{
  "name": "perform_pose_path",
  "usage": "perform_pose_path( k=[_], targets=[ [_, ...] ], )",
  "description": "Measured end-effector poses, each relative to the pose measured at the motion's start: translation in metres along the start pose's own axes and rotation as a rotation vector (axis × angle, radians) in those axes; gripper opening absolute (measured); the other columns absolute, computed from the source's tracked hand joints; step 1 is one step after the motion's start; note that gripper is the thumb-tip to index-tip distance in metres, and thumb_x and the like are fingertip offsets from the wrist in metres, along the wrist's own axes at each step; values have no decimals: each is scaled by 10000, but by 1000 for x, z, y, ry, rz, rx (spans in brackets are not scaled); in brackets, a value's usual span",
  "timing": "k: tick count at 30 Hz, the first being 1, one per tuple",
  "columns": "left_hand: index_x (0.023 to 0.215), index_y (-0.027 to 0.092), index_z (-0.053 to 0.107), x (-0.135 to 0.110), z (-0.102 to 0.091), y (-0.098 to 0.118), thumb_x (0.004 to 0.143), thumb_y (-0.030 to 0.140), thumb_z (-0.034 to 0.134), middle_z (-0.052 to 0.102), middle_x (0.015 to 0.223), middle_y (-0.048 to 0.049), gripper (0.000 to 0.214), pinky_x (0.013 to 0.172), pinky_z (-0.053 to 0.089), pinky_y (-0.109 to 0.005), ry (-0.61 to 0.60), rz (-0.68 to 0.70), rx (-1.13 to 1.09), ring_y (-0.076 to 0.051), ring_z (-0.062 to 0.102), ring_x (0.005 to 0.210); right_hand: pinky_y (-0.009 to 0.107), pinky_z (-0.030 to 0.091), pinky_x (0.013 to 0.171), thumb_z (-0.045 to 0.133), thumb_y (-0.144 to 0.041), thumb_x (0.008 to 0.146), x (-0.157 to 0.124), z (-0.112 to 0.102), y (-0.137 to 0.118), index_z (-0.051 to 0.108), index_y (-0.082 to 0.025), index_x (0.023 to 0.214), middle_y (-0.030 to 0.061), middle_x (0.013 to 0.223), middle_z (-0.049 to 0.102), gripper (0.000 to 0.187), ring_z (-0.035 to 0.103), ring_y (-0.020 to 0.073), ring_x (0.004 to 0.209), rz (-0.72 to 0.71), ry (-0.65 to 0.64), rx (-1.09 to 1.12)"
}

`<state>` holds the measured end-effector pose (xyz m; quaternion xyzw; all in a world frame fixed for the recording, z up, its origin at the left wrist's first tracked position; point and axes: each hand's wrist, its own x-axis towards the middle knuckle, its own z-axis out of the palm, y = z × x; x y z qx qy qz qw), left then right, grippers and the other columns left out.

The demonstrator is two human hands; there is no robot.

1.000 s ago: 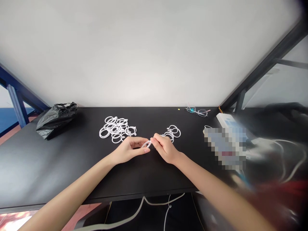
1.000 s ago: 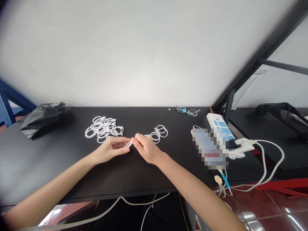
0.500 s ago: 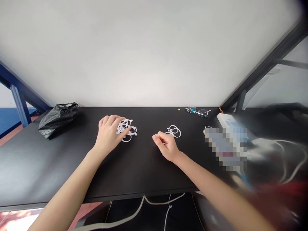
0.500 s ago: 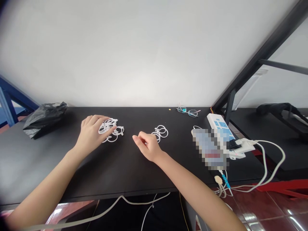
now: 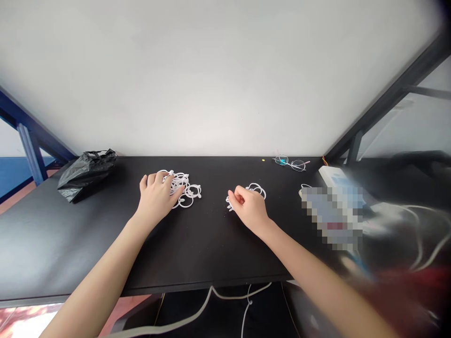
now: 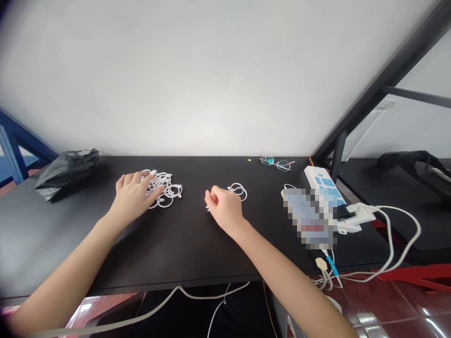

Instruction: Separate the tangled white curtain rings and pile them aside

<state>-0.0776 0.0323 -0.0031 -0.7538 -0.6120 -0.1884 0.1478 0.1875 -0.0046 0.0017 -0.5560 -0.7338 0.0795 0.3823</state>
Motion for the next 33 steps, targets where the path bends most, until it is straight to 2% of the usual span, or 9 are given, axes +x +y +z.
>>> perform_pose_path(
  k=[2,5,14,18,22,27,30,33],
  targets=[
    [1144,147,666,0,1,0,926,465,434,614,1221,-179,450,1058,306,-554,-4,1,4,-370,520,1136,263,197,474,540,-255,885,1,0,2,260,-205,582,-61,474,312,416,292,97,424,24,-57,-56],
    [1167,138,653,-1,3,0,928,480,420,611,1229,-187,478,1054,306,-557,1,4,9,-371,519,1138,255,229,484,560,-243,878,1,1,3,306,-207,591,-49,504,404,385,380,111,466,19,-116,-68],
    [1213,131,621,-1,2,2,931,486,418,610,1237,-191,497,1041,326,-540,5,17,-13,-368,529,1128,289,434,661,528,-200,905,2,5,5,427,-216,687,6,704,553,240,534,168,717,-104,-131,182],
    [1235,126,599,1,-4,6,940,472,405,590,1269,-191,494,1050,320,-549,-15,15,-56,-372,520,1154,312,468,704,502,-142,885,3,3,5,490,-213,763,22,784,584,142,569,181,769,-137,-134,255],
    [1209,156,605,1,-9,9,940,454,419,585,1271,-174,443,1067,303,-548,-17,3,-123,-360,511,1181,338,484,748,539,-98,840,3,2,3,533,-204,801,34,823,615,114,589,199,821,-155,-146,233],
    [1185,178,606,1,-11,13,950,423,443,591,1267,-147,377,1057,324,-540,14,36,-181,-343,506,1186,376,513,784,707,-148,780,2,0,1,586,-193,850,46,866,648,147,608,222,856,-127,-244,155],
    [1165,190,605,1,-9,15,957,402,464,606,1243,-127,329,1051,339,-529,51,80,-218,-314,537,1135,375,532,801,676,-97,791,1,1,1,605,-192,870,39,867,658,142,631,204,843,-82,-288,168],
    [1139,198,603,1,-9,16,961,375,482,622,1201,-112,279,1031,364,-512,74,138,-283,-292,555,1101,365,549,810,662,-93,798,1,3,1,605,-192,857,29,853,664,128,651,190,834,-42,-278,245]
  ],
)
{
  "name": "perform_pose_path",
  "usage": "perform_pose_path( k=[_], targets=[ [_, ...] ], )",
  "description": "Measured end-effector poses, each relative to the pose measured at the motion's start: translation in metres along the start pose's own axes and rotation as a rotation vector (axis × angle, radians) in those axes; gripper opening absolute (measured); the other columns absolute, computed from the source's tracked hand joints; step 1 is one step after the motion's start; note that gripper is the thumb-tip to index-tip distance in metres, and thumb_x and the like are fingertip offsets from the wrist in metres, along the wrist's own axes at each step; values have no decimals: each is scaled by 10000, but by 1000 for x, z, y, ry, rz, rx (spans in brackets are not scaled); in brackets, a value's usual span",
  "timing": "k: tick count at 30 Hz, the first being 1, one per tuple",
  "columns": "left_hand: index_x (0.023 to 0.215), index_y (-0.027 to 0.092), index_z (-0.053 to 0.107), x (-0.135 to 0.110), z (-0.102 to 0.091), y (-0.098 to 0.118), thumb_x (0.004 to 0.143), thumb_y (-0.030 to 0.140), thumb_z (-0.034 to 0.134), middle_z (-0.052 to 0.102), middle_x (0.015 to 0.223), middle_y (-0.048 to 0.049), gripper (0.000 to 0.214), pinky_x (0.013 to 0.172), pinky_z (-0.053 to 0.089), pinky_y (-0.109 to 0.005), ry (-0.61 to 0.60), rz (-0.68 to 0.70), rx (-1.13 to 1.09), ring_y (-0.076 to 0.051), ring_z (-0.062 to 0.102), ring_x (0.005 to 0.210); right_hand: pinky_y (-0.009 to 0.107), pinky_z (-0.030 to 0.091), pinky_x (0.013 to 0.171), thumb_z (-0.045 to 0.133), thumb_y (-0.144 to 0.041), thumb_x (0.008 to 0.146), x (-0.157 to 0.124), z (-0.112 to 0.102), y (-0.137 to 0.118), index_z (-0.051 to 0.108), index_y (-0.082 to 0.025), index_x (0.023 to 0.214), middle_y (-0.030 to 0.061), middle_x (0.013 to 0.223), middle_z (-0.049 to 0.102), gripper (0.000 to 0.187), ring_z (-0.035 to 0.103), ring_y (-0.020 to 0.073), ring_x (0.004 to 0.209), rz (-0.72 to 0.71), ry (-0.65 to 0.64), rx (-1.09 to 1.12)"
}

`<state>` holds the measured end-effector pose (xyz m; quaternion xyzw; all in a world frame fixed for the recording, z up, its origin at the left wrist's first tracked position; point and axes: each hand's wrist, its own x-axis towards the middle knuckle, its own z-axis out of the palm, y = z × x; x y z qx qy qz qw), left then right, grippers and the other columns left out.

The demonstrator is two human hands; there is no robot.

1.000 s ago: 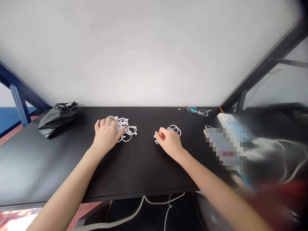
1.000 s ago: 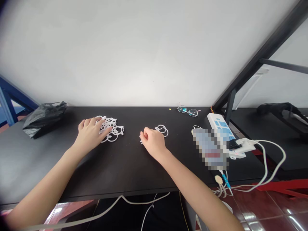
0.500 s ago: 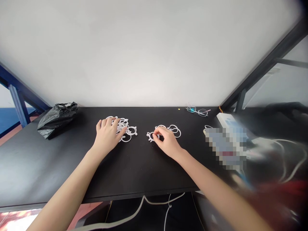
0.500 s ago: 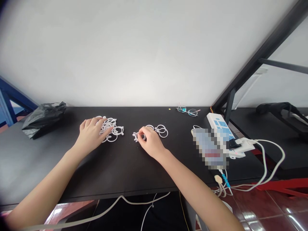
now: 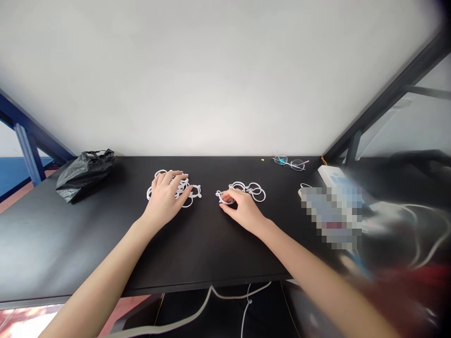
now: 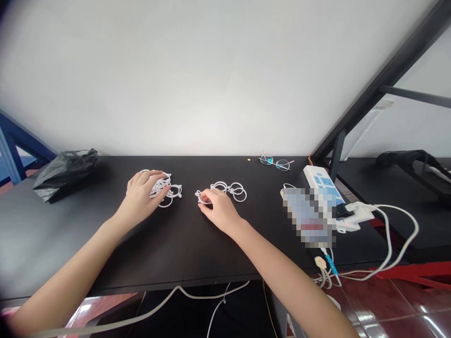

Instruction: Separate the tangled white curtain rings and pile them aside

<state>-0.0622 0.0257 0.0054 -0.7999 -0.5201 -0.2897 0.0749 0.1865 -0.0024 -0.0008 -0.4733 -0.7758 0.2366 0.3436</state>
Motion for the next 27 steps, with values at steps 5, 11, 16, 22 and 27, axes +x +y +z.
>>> perform_pose_path(
  k=[5,11,16,22,27],
  targets=[
    [1093,194,601,1,-3,12,959,297,505,623,1170,-104,194,997,401,-478,-16,149,-161,-270,559,1087,325,573,788,668,-132,809,1,3,2,614,-193,885,27,850,693,111,680,170,806,7,61,153],
    [1126,189,579,-4,-1,34,959,219,500,630,1133,-94,187,954,431,-408,-177,349,-328,-227,571,1047,301,574,715,611,-174,862,0,5,-2,628,-201,939,32,836,714,84,692,165,773,3,62,267],
    [1212,202,541,-9,5,39,955,245,515,621,1159,-92,262,958,438,-404,-286,345,-378,-231,571,1074,310,581,736,628,-206,852,0,6,-4,632,-196,955,47,885,709,104,694,169,808,9,91,397],
    [1203,211,511,-10,6,39,935,275,567,635,1136,-83,281,943,453,-402,-288,297,-464,-225,591,1055,319,586,767,690,-245,817,0,5,-6,625,-186,935,41,884,690,147,692,160,803,77,9,612],
    [1015,211,542,-10,5,42,914,304,602,639,1162,-86,150,953,454,-410,-277,253,-533,-229,603,1072,318,596,758,747,-260,768,1,5,-8,625,-184,905,28,848,687,199,693,152,775,130,-83,737]
  ],
)
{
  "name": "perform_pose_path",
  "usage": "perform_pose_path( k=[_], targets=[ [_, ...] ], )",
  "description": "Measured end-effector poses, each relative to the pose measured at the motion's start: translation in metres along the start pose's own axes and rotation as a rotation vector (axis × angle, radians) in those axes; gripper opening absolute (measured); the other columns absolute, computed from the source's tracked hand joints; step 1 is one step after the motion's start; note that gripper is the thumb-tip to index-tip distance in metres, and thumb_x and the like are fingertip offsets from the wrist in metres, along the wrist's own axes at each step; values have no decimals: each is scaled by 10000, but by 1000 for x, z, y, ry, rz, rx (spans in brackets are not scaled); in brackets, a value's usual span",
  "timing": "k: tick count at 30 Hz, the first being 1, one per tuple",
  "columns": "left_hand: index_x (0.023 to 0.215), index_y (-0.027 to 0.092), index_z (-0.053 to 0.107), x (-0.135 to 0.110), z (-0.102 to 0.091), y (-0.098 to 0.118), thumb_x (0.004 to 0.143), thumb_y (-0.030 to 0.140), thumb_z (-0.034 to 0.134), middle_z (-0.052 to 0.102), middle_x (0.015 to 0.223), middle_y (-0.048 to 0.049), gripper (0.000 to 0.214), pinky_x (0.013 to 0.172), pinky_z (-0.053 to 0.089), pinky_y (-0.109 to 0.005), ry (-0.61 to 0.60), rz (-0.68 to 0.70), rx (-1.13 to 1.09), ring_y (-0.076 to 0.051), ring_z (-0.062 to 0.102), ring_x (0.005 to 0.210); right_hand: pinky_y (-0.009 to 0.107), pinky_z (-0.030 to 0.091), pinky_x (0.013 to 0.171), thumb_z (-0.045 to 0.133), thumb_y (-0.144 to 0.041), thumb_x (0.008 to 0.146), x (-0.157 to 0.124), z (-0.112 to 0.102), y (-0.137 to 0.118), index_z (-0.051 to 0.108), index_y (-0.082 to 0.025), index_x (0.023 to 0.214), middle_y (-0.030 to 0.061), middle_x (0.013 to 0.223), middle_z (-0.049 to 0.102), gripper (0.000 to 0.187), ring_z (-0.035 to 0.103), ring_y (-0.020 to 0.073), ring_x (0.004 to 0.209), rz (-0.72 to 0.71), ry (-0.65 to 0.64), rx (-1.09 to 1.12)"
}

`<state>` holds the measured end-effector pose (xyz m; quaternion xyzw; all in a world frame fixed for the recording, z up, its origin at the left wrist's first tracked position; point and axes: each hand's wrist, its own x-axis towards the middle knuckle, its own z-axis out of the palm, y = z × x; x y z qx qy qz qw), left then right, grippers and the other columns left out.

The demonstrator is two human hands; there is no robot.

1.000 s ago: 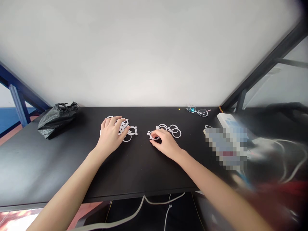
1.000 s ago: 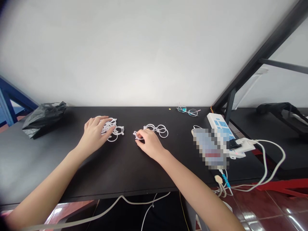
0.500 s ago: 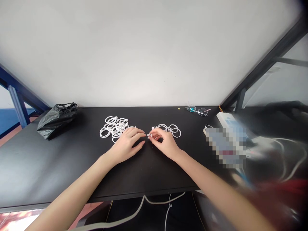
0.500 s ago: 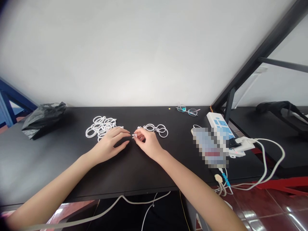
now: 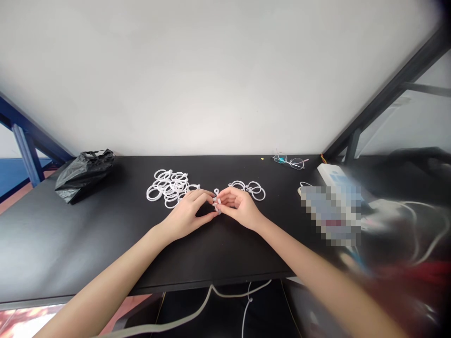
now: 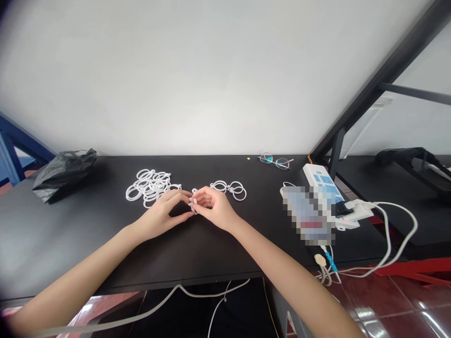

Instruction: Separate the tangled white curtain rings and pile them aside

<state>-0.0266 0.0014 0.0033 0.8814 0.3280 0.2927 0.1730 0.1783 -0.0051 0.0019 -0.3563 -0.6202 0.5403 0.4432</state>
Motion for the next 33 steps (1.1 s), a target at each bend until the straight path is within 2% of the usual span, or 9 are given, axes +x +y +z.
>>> perform_pose_path(
  k=[5,10,14,18,22,27,33],
  targets=[
    [942,215,511,0,-1,4,890,290,627,663,1094,-53,148,921,470,-371,-2,-60,-123,-200,625,1012,310,604,748,774,-264,742,0,1,-2,638,-177,903,26,830,699,228,703,150,757,53,-33,77],
    [917,214,488,2,-1,6,872,255,625,659,1053,-35,149,853,498,-324,-11,-123,-236,-172,640,930,314,608,733,759,-278,758,0,2,-1,634,-173,919,28,834,708,229,712,154,731,68,-17,64],
    [930,205,520,2,0,3,880,255,610,665,1016,-42,115,843,514,-328,13,-145,-265,-178,647,920,323,601,722,694,-291,817,-1,2,2,642,-162,952,52,839,722,194,724,178,747,49,-3,-31],
    [951,201,567,1,2,0,924,243,544,675,922,-29,55,817,533,-324,1,-154,-294,-168,656,868,311,577,678,600,-221,867,-2,1,4,664,-164,950,64,868,731,119,719,182,745,-1,31,-278],
    [958,201,580,0,3,-1,917,239,561,660,906,-27,60,787,535,-321,-34,-125,-240,-168,641,840,274,538,619,563,-155,867,-2,0,5,682,-184,957,45,850,741,152,702,171,745,-61,46,-490],
    [1002,206,647,1,2,0,910,253,595,627,1067,-70,115,871,519,-337,-128,-9,-138,-199,609,981,264,530,614,557,-163,876,-2,-1,6,680,-187,962,34,818,729,152,687,159,721,-78,73,-530],
    [977,207,688,1,1,2,915,240,590,613,1056,-72,120,883,506,-338,-160,-8,-94,-205,592,991,267,521,613,545,-191,900,-2,-1,7,670,-191,943,33,818,707,132,664,156,727,-142,128,-547]
  ],
)
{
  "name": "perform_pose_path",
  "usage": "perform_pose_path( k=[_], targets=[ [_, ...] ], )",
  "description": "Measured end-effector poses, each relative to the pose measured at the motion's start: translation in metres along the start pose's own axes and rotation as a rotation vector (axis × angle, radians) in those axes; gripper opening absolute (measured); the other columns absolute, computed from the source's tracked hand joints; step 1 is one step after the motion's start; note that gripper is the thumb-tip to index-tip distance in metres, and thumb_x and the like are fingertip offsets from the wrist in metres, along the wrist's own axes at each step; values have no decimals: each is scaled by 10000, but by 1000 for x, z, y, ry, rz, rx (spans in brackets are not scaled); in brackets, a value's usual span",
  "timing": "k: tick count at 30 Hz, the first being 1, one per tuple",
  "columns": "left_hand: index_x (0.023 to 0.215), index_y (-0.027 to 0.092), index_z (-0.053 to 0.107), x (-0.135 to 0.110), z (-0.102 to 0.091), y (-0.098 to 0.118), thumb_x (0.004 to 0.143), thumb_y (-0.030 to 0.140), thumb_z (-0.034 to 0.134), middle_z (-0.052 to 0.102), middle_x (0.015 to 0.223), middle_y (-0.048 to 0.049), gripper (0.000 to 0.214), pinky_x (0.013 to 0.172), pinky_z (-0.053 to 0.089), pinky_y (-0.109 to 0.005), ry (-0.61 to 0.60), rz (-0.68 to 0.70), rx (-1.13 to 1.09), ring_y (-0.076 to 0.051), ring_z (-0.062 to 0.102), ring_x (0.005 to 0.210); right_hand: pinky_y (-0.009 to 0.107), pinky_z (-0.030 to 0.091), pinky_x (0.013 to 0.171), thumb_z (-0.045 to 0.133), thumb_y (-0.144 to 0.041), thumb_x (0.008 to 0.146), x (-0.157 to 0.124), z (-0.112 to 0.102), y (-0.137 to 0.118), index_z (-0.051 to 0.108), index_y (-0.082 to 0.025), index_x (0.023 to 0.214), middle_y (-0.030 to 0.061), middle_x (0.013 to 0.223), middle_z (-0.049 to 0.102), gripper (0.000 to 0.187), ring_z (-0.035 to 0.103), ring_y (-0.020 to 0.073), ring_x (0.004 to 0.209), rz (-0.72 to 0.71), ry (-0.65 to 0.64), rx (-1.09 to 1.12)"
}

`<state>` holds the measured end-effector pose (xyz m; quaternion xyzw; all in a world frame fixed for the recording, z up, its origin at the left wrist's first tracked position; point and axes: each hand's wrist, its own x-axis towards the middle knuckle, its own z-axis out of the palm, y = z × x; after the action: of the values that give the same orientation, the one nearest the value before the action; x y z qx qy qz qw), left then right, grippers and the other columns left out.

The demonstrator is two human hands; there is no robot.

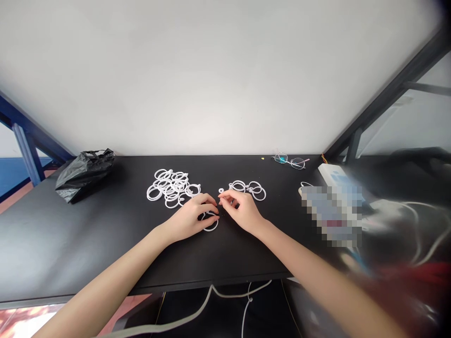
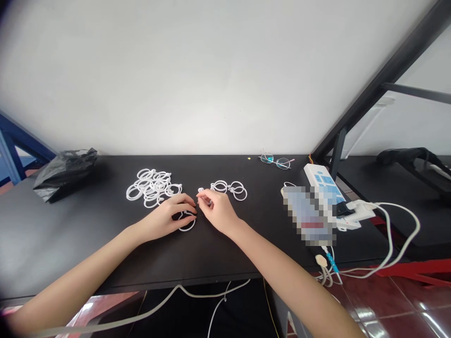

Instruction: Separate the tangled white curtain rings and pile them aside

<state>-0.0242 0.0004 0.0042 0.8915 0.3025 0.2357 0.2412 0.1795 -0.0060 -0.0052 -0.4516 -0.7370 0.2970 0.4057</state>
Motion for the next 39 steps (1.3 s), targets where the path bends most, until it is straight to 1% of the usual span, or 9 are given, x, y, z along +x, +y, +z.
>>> perform_pose_path(
  k=[5,9,13,20,25,28,33,35,39],
  targets=[
    [994,202,681,1,-1,1,899,279,620,617,1012,-69,136,858,510,-347,-9,-17,21,-206,592,946,272,512,606,549,-165,883,1,0,4,659,-205,898,18,763,630,118,593,148,684,-42,14,-140],
    [1008,202,679,1,-1,2,882,333,647,620,992,-65,184,839,513,-346,-8,-22,27,-206,594,918,268,507,618,559,-139,868,1,0,7,649,-207,862,26,829,639,113,605,160,750,-35,-18,-186],
    [997,199,679,0,0,2,906,317,603,621,965,-66,167,828,515,-345,2,-16,40,-201,597,893,271,508,636,561,-126,866,0,0,5,648,-206,863,38,894,654,118,619,169,798,-33,-30,-188],
    [973,192,668,0,1,-1,927,271,555,613,948,-69,145,820,510,-353,-12,-17,61,-204,587,882,281,523,662,547,-140,884,1,0,3,647,-210,861,46,933,657,124,622,185,874,-51,-28,-179],
    [1100,193,637,0,-1,4,976,252,462,608,1056,-95,222,866,517,-367,22,6,29,-208,591,955,295,531,667,542,-137,889,0,0,3,641,-207,859,47,923,654,125,619,184,856,-67,-29,-172],
    [1162,208,639,0,-1,8,965,313,509,596,1137,-113,259,928,516,-392,31,51,4,-230,586,1047,296,531,665,536,-143,895,0,0,3,642,-208,861,46,918,653,128,620,181,840,-71,-27,-168],
    [1026,206,717,0,4,10,842,432,688,603,1144,-117,293,928,532,-410,-12,83,16,-258,592,1069,294,528,655,540,-137,887,0,-1,2,641,-209,853,42,909,651,129,619,180,831,-61,-19,-162],
    [1005,208,722,0,7,9,839,420,693,607,1138,-114,271,925,530,-407,-23,86,28,-256,590,1064,295,528,658,539,-133,884,0,-1,1,637,-211,844,39,897,648,132,616,179,827,-62,-18,-158],
    [1016,204,713,0,7,6,889,339,642,620,1106,-103,199,901,523,-383,-35,72,42,-236,591,1028,294,528,663,534,-131,887,0,0,1,627,-208,826,39,887,644,135,611,177,817,-64,-24,-153]
  ],
)
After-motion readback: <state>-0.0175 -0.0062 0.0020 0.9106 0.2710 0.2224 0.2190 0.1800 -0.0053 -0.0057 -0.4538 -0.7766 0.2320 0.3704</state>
